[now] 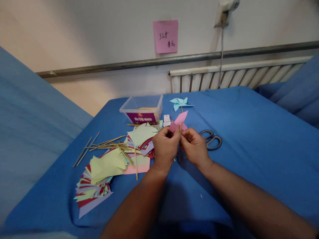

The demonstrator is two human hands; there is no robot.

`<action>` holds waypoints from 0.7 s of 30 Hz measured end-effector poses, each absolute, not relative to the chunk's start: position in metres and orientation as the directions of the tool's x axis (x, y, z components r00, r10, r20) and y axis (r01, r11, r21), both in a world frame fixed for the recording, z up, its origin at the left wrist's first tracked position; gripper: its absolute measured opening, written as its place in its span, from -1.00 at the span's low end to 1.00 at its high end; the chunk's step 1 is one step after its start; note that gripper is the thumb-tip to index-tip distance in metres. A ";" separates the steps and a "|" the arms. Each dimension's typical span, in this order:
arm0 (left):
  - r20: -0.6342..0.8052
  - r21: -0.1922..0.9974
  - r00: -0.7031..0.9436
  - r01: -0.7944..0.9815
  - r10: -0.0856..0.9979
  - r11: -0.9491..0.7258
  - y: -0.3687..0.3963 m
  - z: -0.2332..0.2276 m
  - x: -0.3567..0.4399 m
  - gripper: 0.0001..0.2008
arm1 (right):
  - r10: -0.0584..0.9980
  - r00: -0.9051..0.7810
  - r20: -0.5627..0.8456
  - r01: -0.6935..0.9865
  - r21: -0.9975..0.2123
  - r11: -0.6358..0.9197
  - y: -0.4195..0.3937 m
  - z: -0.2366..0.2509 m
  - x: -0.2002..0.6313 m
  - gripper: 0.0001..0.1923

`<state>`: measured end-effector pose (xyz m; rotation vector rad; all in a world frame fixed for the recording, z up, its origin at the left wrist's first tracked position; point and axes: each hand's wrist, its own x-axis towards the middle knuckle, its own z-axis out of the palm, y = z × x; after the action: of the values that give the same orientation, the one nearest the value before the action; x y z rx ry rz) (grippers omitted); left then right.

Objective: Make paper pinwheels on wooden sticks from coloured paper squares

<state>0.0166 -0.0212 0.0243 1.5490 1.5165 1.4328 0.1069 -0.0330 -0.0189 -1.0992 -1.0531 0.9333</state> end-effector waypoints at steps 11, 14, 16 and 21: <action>0.286 0.929 -0.137 0.282 0.948 -0.240 -0.019 0.021 0.015 -0.84 | 0.942 0.274 0.192 -0.051 -0.976 0.214 -0.031 -0.018 0.108 -0.78; 0.275 0.934 -0.130 0.270 0.953 -0.233 -0.018 0.020 0.014 -0.86 | 0.942 0.274 0.195 -0.054 -0.974 0.218 -0.030 -0.018 0.109 -0.79; 0.269 0.939 -0.116 0.253 0.956 -0.233 -0.017 0.019 0.014 -0.85 | 0.940 0.281 0.192 -0.064 -0.974 0.218 -0.030 -0.019 0.108 -0.79; 0.248 0.952 -0.107 0.213 0.963 -0.221 -0.017 0.018 0.016 -0.81 | 0.937 0.294 0.190 -0.072 -0.973 0.220 -0.030 -0.022 0.107 -0.80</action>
<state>0.0156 -0.0168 0.0184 1.4744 1.3377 1.3864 0.1073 -0.0297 -0.0215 -1.1062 -1.0156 0.8961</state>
